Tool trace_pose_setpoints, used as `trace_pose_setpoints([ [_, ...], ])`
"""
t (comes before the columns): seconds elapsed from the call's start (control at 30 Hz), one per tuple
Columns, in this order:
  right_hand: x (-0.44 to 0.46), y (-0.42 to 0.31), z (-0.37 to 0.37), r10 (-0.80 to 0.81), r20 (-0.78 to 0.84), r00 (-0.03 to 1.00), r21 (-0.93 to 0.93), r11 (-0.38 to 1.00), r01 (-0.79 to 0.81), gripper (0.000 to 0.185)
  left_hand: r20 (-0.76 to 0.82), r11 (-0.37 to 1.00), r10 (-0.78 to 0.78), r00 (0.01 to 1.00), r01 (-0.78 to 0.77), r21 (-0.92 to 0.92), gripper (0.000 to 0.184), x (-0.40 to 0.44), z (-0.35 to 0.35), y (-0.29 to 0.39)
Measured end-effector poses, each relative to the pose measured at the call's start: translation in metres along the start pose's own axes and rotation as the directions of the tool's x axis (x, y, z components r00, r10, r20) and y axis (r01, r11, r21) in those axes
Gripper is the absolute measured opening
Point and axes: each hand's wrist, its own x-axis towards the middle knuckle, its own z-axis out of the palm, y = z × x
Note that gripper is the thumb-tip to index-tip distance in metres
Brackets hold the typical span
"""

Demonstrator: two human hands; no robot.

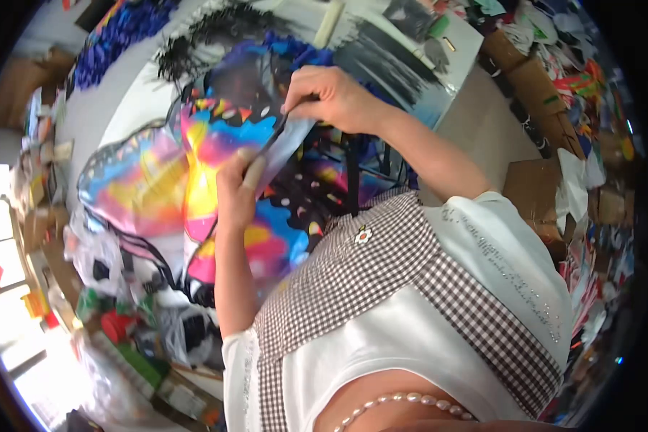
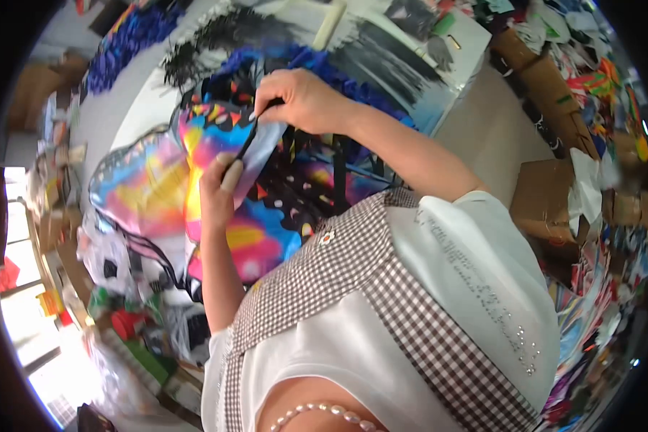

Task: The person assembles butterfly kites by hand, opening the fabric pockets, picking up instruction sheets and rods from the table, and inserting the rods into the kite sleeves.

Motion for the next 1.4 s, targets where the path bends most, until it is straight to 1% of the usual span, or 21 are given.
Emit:
trace_pose_setpoints([
  [0.03, -0.003, 0.0, 0.006, 0.006, 0.021, 1.0, 0.022, 1.0, -0.006, 0.008, -0.01, 1.0, -0.03, 1.0, 0.03, -0.001, 0.009, -0.002, 0.001, -0.007],
  [0.13, -0.004, -0.001, 0.008, 0.165, 0.003, 0.986, 0.131, 0.978, -0.164, 0.008, 0.018, 0.991, -0.062, 0.998, 0.064, -0.118, 0.009, 0.001, 0.003, -0.016],
  [0.17, -0.001, -0.002, 0.005, 0.163, 0.01, 0.987, 0.129, 0.978, -0.163, 0.008, 0.012, 0.99, -0.064, 0.998, 0.065, -0.122, 0.009, 0.002, 0.004, -0.017],
  [0.27, -0.001, -0.01, 0.003, 0.455, 0.126, 0.882, 0.241, 0.848, -0.472, 0.009, 0.039, 0.989, -0.057, 0.998, 0.062, -0.133, 0.01, 0.001, 0.003, -0.013],
  [0.3, -0.001, -0.009, 0.002, 0.453, 0.127, 0.883, 0.239, 0.85, -0.47, 0.009, 0.035, 0.989, -0.056, 0.998, 0.06, -0.134, 0.01, 0.002, 0.003, -0.015],
  [0.37, -0.004, -0.004, 0.003, 0.264, 0.001, 0.964, 0.14, 0.955, -0.262, 0.01, 0.021, 0.978, -0.036, 0.999, 0.04, -0.204, 0.008, 0.003, 0.002, -0.026],
  [0.4, -0.006, -0.002, 0.005, 0.163, -0.056, 0.985, 0.083, 0.984, -0.158, 0.01, 0.019, 0.971, -0.028, 0.999, 0.032, -0.237, 0.008, 0.002, 0.0, -0.029],
  [0.57, -0.005, 0.001, 0.004, 0.17, 0.019, 0.985, 0.15, 0.974, -0.171, 0.01, 0.05, 0.969, -0.082, 0.995, 0.091, -0.228, 0.009, 0.007, -0.003, -0.025],
  [0.67, -0.004, 0.006, 0.006, 0.216, -0.021, 0.976, 0.05, 0.975, -0.215, 0.013, 0.006, 0.988, -0.059, 0.998, 0.059, -0.143, 0.009, 0.003, 0.0, -0.007],
  [0.7, -0.002, 0.005, 0.005, 0.214, -0.023, 0.977, 0.045, 0.976, -0.213, 0.013, 0.005, 0.988, -0.053, 0.999, 0.053, -0.144, 0.009, 0.005, 0.001, -0.005],
  [0.8, 0.0, 0.0, 0.007, 0.308, -0.007, 0.952, 0.314, 0.904, -0.29, 0.015, -0.089, 0.958, -0.048, 0.995, 0.021, -0.285, 0.01, 0.004, 0.006, -0.003],
  [0.83, 0.0, 0.001, 0.01, 0.309, -0.007, 0.951, 0.315, 0.903, -0.291, 0.015, -0.088, 0.958, -0.049, 0.995, 0.022, -0.285, 0.01, 0.004, 0.005, -0.004],
  [0.93, 0.0, 0.007, 0.018, 0.411, 0.069, 0.909, 0.409, 0.82, -0.401, 0.017, -0.043, 0.956, -0.033, 0.999, 0.019, -0.293, 0.011, 0.007, 0.0, -0.014],
  [0.97, 0.0, 0.007, 0.017, 0.41, 0.067, 0.91, 0.408, 0.821, -0.4, 0.017, -0.042, 0.956, -0.03, 0.999, 0.017, -0.293, 0.011, 0.008, -0.001, -0.017],
  [1.07, -0.003, 0.005, 0.018, 0.404, 0.09, 0.91, 0.426, 0.81, -0.402, 0.018, 0.036, 0.975, -0.181, 0.983, 0.184, -0.127, 0.012, 0.01, -0.003, -0.022],
  [1.1, -0.004, 0.003, 0.019, 0.407, 0.09, 0.909, 0.428, 0.809, -0.404, 0.018, 0.039, 0.974, -0.184, 0.982, 0.187, -0.126, 0.012, 0.009, -0.002, -0.019],
  [1.2, -0.002, -0.003, 0.017, 0.388, 0.032, 0.921, 0.331, 0.865, -0.376, 0.017, -0.094, 0.962, -0.094, 0.991, 0.066, -0.265, 0.013, 0.01, 0.008, -0.006],
  [1.23, -0.003, -0.001, 0.018, 0.39, 0.031, 0.92, 0.33, 0.865, -0.378, 0.017, -0.093, 0.962, -0.094, 0.991, 0.067, -0.266, 0.013, 0.01, 0.009, -0.004],
  [1.33, -0.004, 0.007, 0.023, 0.411, 0.002, 0.912, 0.569, 0.749, -0.339, 0.015, -0.097, 0.956, 0.008, 0.995, -0.036, -0.293, 0.014, 0.011, 0.009, -0.001],
  [1.37, -0.003, 0.007, 0.024, 0.41, 0.002, 0.912, 0.57, 0.749, -0.338, 0.015, -0.098, 0.956, 0.008, 0.995, -0.037, -0.292, 0.014, 0.012, 0.007, -0.003],
  [1.4, -0.003, 0.006, 0.026, 0.422, -0.004, 0.907, 0.608, 0.721, -0.333, 0.014, -0.049, 0.962, -0.014, 0.999, 0.0, -0.272, 0.014, 0.012, 0.005, -0.008],
])
